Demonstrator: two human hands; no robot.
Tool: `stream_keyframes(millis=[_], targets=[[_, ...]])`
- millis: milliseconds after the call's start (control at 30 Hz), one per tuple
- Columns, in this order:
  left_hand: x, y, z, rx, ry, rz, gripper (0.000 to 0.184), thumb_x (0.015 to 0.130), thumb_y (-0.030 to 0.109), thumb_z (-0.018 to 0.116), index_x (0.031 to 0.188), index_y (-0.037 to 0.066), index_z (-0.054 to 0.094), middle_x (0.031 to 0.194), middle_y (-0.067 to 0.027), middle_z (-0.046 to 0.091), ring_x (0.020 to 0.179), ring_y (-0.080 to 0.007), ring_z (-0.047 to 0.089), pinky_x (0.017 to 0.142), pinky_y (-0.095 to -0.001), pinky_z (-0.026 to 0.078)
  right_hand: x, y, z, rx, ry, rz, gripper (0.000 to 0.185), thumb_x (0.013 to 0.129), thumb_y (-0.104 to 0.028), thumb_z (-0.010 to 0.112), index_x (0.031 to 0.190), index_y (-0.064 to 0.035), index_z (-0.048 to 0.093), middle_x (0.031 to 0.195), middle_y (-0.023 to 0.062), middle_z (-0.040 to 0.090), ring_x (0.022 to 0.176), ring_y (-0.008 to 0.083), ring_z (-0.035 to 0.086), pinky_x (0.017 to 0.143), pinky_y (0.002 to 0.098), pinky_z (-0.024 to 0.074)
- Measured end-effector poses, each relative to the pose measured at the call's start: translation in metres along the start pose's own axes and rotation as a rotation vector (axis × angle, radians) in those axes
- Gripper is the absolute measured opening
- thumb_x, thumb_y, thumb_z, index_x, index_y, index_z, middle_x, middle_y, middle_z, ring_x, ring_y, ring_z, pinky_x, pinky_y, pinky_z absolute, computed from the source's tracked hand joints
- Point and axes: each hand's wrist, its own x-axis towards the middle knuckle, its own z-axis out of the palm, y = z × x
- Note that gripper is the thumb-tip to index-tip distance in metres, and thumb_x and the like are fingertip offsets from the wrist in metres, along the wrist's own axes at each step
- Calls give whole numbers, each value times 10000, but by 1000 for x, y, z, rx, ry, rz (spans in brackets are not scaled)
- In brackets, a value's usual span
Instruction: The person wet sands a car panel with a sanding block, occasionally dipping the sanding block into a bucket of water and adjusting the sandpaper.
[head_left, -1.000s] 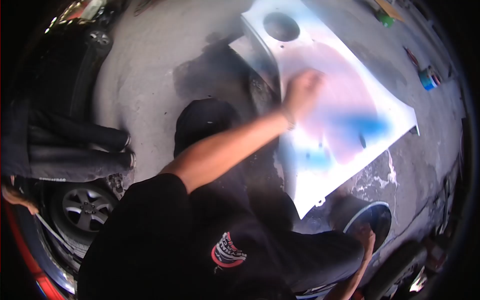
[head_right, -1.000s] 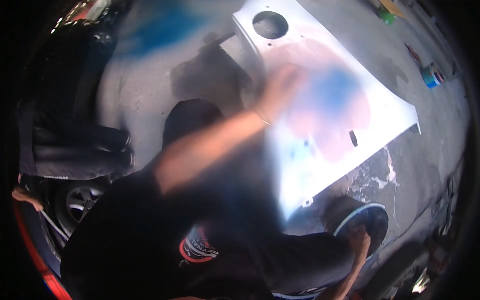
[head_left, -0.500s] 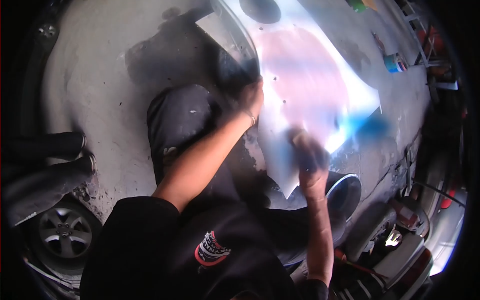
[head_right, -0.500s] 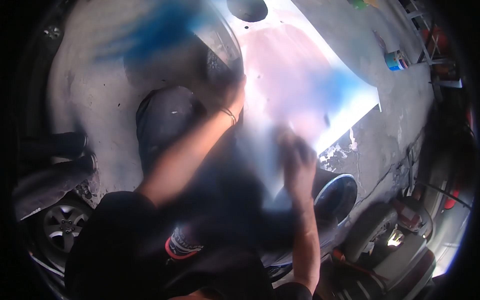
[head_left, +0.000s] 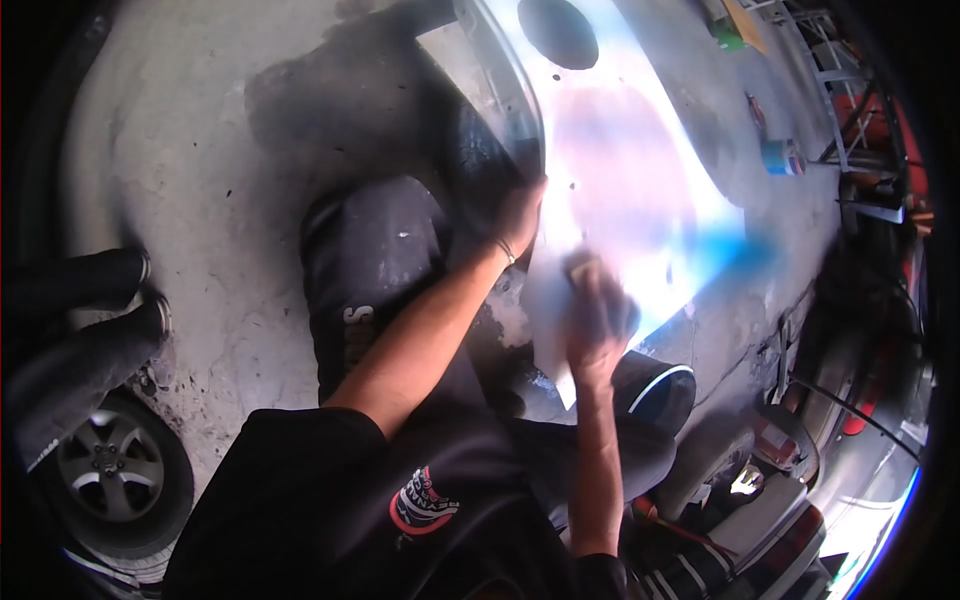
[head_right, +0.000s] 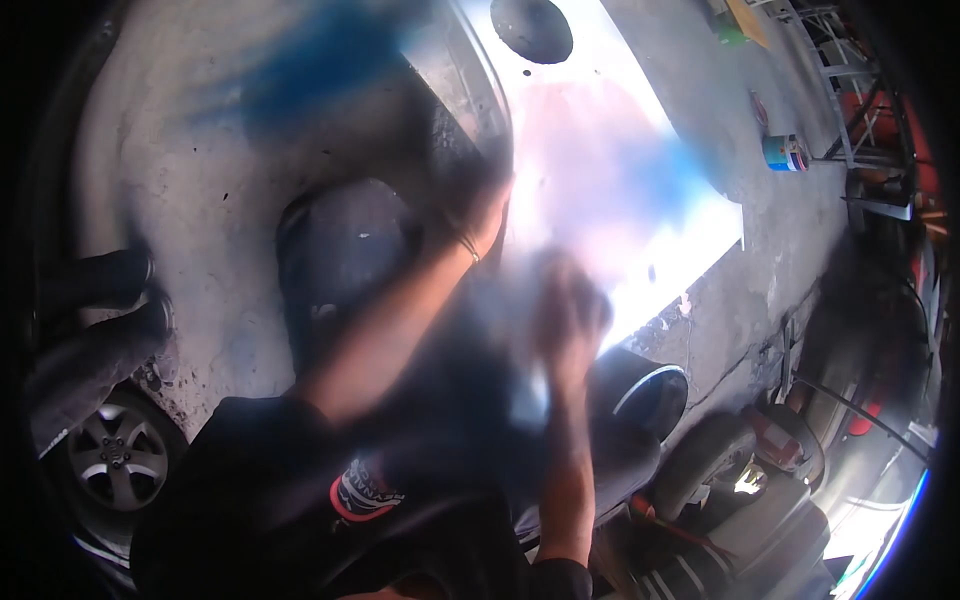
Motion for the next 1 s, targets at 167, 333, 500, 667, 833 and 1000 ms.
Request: stream_keyframes(millis=[167, 333, 500, 667, 833, 1000], targets=[[-2, 31, 0, -394, -110, -155, 495, 1141, 352, 517, 1472, -7, 601, 1437, -91, 647, 1327, -190, 585, 1176, -360, 424, 43, 7, 30, -130, 7, -8, 487, 902, -91, 735, 1388, -97, 704, 1219, 145, 738, 1154, 329, 691, 1036, 498, 471], [-3, 24, -2, -405, 42, -229, 435, 1153, 424, 471, 1159, 48, 690, 1008, -11, 673, 917, -126, 607, 857, -320, 498, 95, 16, 71, -130, 122, 50, 458, 923, -152, 749, 1377, -107, 710, 1181, 99, 744, 1074, 283, 694, 960, 464, 499], [-1, 35, -2, -335, 83, -287, 390, 1152, 435, 466, 934, 151, 620, 821, 51, 506, 746, -93, 464, 703, -304, 420, 54, -8, 40, -42, 56, -87, 417, 961, -82, 706, 1378, -106, 706, 1190, 99, 746, 1136, 308, 684, 987, 484, 499], [0, 15, -10, -478, -66, -300, 521, 1120, 594, 456, 1074, 120, 668, 883, -11, 641, 831, -132, 615, 800, -303, 510, 115, 1, 71, -97, 43, -106, 438, 977, -96, 680, 1414, -116, 696, 1199, 87, 740, 1110, 305, 673, 984, 474, 490], [-3, 28, -5, -434, 11, -254, 577, 1126, 609, 414, 1141, 102, 687, 935, -32, 695, 830, -150, 646, 781, -321, 523, 80, -22, 44, -39, 31, -109, 407, 934, -92, 724, 1341, -107, 724, 1199, 106, 728, 1123, 295, 661, 974, 453, 482], [-11, 41, -3, -453, -20, -192, 595, 1114, 637, 426, 1186, 112, 697, 924, -17, 691, 774, -119, 597, 734, -287, 470, 137, -20, 74, -55, 100, -32, 373, 931, -91, 735, 1302, -108, 749, 1142, 120, 738, 1114, 317, 671, 996, 449, 490]])
